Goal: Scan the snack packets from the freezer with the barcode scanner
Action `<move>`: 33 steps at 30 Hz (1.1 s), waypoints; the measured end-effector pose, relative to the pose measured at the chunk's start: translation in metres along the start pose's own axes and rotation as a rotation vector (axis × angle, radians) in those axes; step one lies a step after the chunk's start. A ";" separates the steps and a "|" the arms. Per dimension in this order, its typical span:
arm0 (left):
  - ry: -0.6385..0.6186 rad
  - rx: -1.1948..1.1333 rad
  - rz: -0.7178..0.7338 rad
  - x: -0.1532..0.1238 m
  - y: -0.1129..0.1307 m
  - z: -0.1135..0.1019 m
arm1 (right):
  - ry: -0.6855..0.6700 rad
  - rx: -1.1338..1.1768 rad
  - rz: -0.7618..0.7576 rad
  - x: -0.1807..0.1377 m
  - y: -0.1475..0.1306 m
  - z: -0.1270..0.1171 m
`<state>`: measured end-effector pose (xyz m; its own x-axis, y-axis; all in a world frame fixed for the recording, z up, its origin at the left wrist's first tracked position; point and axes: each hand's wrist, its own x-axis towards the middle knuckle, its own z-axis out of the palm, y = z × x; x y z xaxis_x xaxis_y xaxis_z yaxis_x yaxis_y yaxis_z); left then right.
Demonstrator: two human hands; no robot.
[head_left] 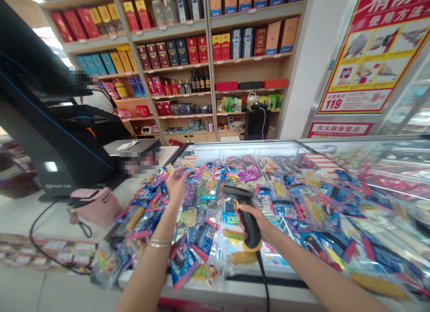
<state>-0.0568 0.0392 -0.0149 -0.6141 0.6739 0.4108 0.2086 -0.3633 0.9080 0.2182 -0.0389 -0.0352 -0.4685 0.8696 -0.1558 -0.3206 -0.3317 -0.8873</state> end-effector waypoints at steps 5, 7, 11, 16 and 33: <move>-0.096 -0.545 -0.403 -0.006 0.005 0.010 | -0.023 0.004 -0.012 -0.002 -0.002 0.001; -0.178 -0.670 -0.543 -0.012 0.011 0.013 | -0.048 0.002 -0.008 -0.003 -0.003 0.001; -0.376 -0.772 -0.634 -0.027 0.022 0.019 | -0.108 0.032 -0.002 -0.005 -0.004 -0.001; -0.475 -0.676 -0.598 -0.042 0.029 0.027 | -0.126 0.044 -0.044 -0.009 -0.005 0.000; -0.491 -0.419 -0.475 -0.052 0.036 0.030 | -0.155 -0.018 -0.091 -0.009 -0.005 0.001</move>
<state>0.0056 0.0105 -0.0012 -0.1400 0.9880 0.0655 -0.3538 -0.1117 0.9286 0.2230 -0.0452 -0.0292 -0.5597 0.8286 -0.0068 -0.3532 -0.2459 -0.9027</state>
